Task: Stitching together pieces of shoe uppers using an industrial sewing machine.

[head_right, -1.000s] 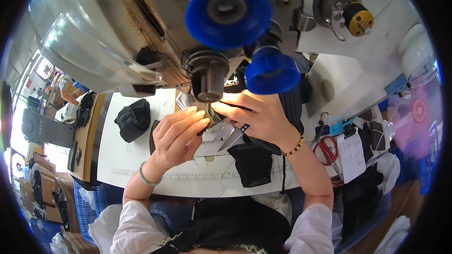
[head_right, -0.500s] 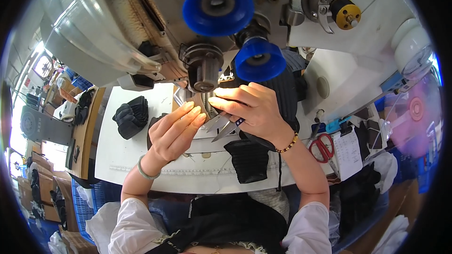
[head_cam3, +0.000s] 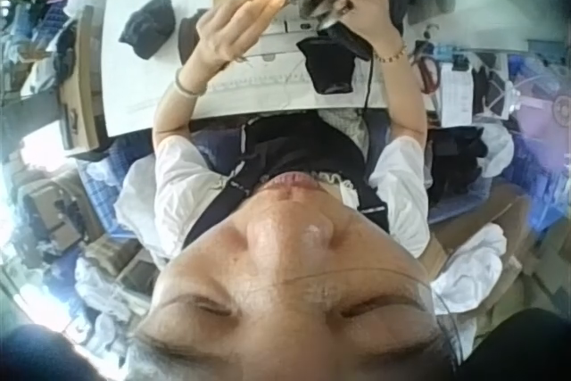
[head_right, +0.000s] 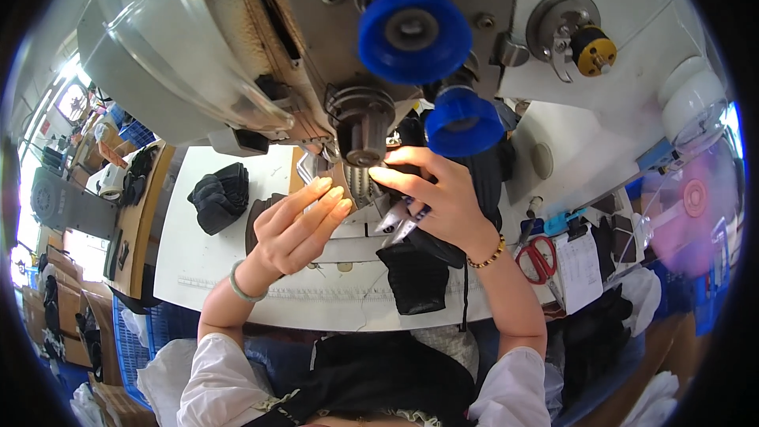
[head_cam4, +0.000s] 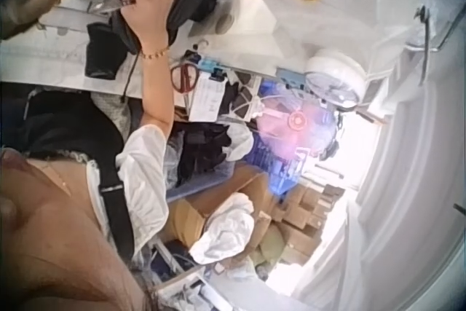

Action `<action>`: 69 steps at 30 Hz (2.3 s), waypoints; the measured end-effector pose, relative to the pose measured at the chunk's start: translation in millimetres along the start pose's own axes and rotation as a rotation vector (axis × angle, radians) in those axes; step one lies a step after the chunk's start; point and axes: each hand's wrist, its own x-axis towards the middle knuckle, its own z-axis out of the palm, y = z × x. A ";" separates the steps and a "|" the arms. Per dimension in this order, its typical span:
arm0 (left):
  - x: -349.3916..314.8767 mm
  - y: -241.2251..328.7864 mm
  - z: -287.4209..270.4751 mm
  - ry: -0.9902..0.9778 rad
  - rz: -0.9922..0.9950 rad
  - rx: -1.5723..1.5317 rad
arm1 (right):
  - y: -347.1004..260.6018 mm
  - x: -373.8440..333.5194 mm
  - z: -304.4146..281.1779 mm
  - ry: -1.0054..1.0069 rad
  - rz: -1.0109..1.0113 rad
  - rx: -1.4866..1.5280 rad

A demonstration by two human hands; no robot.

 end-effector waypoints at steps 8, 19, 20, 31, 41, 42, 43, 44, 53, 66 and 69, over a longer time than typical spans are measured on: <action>5.3 0.5 -0.5 0.000 -0.012 -0.021 | -2.2 0.7 -6.5 -0.005 0.011 0.068; -4.4 -12.5 4.4 -0.022 -0.133 -0.120 | 3.0 -6.7 -1.4 -0.023 0.049 -0.002; -3.7 -12.2 3.6 -0.032 -0.127 -0.107 | 1.7 -9.2 -1.2 -0.030 0.092 0.018; -7.5 -19.0 13.4 0.013 -0.217 -0.130 | 0.8 -2.8 -2.4 -0.042 0.092 -0.019; -10.7 -14.5 13.6 -0.022 -0.194 -0.034 | -0.6 -2.3 2.4 0.029 0.023 -0.126; -11.6 -13.8 14.6 -0.012 -0.192 -0.017 | -1.6 -1.3 2.7 0.046 0.015 -0.126; -12.1 -14.1 15.3 -0.013 -0.193 -0.017 | -3.3 0.1 1.8 0.045 0.016 -0.125; -12.3 -14.5 16.8 -0.002 -0.193 -0.030 | -5.0 1.5 0.2 0.048 0.029 -0.115; -18.8 -18.3 24.9 0.019 -0.276 -0.159 | 3.6 3.8 2.0 0.081 0.037 -0.119; -14.1 -16.2 22.5 0.033 -0.372 -0.239 | -4.5 4.8 0.9 0.044 0.141 -0.117; -11.9 -15.1 22.0 0.046 -0.363 -0.226 | -2.3 -1.4 3.3 0.055 0.164 -0.138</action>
